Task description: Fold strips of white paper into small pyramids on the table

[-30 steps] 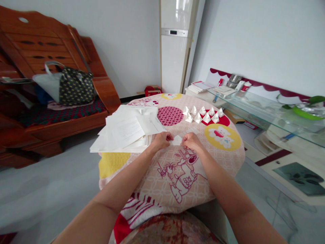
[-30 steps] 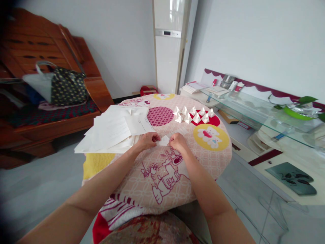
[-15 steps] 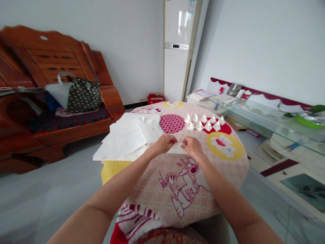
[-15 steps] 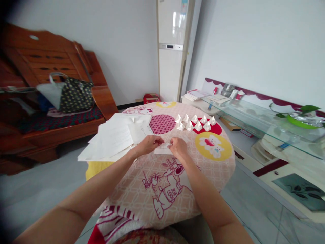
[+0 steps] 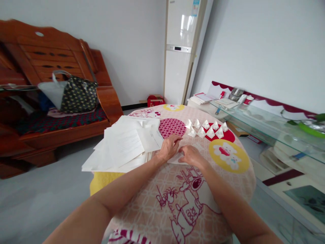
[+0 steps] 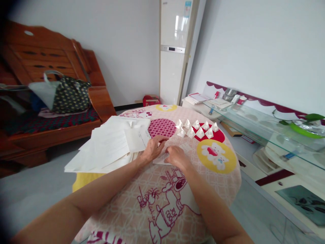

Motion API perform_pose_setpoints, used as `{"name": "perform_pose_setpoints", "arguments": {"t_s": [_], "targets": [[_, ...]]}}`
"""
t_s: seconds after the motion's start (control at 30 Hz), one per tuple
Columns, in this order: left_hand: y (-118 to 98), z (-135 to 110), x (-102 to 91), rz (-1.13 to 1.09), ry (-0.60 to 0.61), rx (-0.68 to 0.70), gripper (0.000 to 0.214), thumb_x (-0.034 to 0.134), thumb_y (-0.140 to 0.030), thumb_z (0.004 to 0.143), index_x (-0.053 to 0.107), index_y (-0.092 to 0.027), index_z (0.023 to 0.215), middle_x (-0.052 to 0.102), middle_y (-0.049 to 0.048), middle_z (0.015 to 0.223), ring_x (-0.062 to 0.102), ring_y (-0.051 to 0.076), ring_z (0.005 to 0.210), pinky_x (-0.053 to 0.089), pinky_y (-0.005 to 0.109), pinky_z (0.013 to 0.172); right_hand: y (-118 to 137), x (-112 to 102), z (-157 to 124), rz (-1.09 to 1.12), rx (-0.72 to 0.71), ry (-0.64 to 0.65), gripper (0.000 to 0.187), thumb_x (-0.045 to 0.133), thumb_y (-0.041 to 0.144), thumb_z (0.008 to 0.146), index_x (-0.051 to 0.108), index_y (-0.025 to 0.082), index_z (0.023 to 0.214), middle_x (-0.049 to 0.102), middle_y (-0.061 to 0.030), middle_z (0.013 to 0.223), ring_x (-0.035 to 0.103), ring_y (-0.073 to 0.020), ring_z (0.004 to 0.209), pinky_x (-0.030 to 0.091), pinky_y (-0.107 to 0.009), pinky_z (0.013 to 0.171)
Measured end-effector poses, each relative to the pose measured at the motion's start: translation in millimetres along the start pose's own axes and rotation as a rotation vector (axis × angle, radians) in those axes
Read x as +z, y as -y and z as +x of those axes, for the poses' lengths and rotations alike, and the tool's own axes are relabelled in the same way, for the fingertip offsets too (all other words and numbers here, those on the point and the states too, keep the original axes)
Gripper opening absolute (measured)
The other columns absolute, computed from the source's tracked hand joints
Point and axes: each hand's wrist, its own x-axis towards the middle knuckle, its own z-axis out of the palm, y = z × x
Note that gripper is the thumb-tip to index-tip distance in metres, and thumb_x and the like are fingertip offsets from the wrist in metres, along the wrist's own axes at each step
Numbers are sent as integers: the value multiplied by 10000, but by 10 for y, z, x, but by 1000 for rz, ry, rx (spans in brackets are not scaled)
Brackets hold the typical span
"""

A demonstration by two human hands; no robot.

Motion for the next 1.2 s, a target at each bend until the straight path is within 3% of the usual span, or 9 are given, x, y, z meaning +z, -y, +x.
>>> {"name": "perform_pose_setpoints", "arguments": {"t_s": [0.1,0.2,0.3,0.4,0.53,0.67,0.9,1.2], "targets": [[69,-121,4,-50,-55,23,261,525,-92,922,744,-172,1041,774,73,999,711,190,945,564,312,891,0,8,27,-49,-12,-8,340,854,190,688,758,133,1009,759,-136,1041,688,-272,1008,473,-324,849],[54,-155,-38,-100,-86,22,269,536,-96,912,745,-178,1059,774,70,1004,711,191,934,564,319,900,-48,29,76,42,21,-46,210,813,114,657,719,154,840,752,-99,906,681,-243,878,466,-313,750],[12,-135,-128,-143,-150,-37,263,531,-139,936,743,-184,1085,772,73,1033,705,197,959,556,328,908,-185,46,129,404,53,-47,157,722,55,631,645,184,676,681,-17,678,624,-166,660,428,-269,608],[32,-108,-216,-233,-244,-148,250,537,-245,976,734,-172,1110,762,92,1061,697,209,981,546,333,909,-370,45,168,896,135,-15,102,739,185,627,649,192,675,569,43,501,490,-114,434,330,-243,448],[145,-95,-234,-438,-303,-310,323,612,-424,953,731,-155,1085,748,91,977,687,217,912,546,334,855,-521,43,202,1282,172,-204,233,834,311,565,664,183,659,567,37,478,459,-90,403,277,-223,405],[129,-111,-184,-718,-239,-443,348,732,-480,864,711,-149,970,712,51,838,655,167,746,548,299,738,-512,111,228,1532,186,-276,298,898,323,551,654,197,664,612,23,529,522,-109,455,338,-229,425],[-82,-115,-150,-1077,-11,-468,385,870,-419,753,679,-151,953,739,33,838,679,145,711,557,274,709,-422,288,229,1694,143,-137,269,924,291,590,762,199,784,699,-3,656,566,-117,543,400,-246,497],[-92,-113,-141,-1121,-4,-463,405,880,-410,745,668,-151,973,740,33,861,697,148,733,580,280,717,-347,351,206,1695,62,-73,232,917,305,614,804,210,792,720,-5,691,557,-107,554,407,-245,509]]}}
